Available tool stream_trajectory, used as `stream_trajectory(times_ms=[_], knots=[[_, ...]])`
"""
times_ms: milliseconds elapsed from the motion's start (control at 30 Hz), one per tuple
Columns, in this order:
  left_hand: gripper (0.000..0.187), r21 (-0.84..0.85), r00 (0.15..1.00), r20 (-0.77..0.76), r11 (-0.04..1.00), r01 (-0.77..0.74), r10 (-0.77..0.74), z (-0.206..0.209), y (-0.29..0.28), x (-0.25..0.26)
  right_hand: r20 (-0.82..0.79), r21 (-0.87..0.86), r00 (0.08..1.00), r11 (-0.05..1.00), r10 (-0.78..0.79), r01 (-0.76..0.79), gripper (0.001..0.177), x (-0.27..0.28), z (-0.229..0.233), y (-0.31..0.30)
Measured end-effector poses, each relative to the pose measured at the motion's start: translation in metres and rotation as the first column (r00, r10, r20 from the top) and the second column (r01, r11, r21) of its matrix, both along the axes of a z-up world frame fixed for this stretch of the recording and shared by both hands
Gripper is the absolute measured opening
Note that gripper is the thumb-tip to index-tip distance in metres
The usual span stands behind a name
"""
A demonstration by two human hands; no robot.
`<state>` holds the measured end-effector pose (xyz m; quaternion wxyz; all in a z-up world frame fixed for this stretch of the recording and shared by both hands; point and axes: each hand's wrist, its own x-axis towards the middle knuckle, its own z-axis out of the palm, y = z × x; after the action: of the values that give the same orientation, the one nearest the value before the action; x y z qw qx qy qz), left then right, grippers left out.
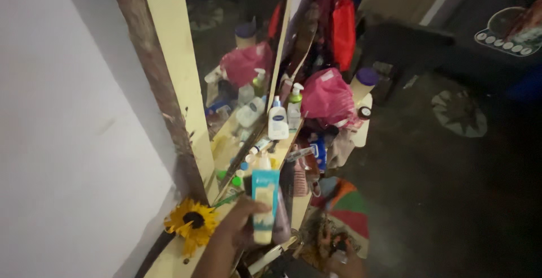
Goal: The person picks up several bottles and tubes of toiletries from a dresser and packs them into a suitcase on a bed.
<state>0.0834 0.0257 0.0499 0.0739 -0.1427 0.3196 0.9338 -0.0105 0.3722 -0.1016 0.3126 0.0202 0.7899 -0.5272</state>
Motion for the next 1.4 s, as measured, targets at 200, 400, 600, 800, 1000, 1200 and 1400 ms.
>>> stream_trajectory(times_ms=[200,400,600,800,1000,1200,1400], knots=[[0.06,0.096,0.997,-0.038,0.993,-0.065,0.069,0.076,0.041,0.063,-0.167,0.01,0.986,1.0,0.021,-0.019,0.053,0.031,0.082,-0.022],[0.061,0.033,1.0,-0.014,0.999,-0.027,0.027,0.118,0.061,0.086,0.195,-0.239,0.958,0.938,-0.209,0.253,0.043,0.045,0.213,-0.071],[0.058,0.14,0.986,-0.129,0.983,0.122,-0.104,0.161,0.085,0.093,0.367,-0.404,0.925,0.879,-0.099,0.254,0.025,0.055,0.258,-0.063],[0.058,0.074,0.967,-0.195,0.98,0.183,-0.166,0.182,0.106,0.109,0.593,-0.495,0.804,0.811,0.052,0.313,0.029,0.076,0.297,-0.056],[0.057,0.195,0.963,-0.109,0.945,0.264,-0.246,0.167,0.122,0.112,0.583,-0.525,0.811,0.787,0.053,0.325,0.028,0.104,0.318,-0.044],[0.052,0.163,0.967,-0.02,0.954,0.253,-0.253,0.175,0.148,0.112,0.417,-0.5,0.906,0.813,-0.076,0.299,0.032,0.112,0.309,-0.019],[0.049,0.148,0.911,-0.148,0.902,0.405,-0.385,0.163,0.207,0.091,0.409,-0.391,0.901,0.865,-0.142,0.314,0.044,0.112,0.302,0.04]])
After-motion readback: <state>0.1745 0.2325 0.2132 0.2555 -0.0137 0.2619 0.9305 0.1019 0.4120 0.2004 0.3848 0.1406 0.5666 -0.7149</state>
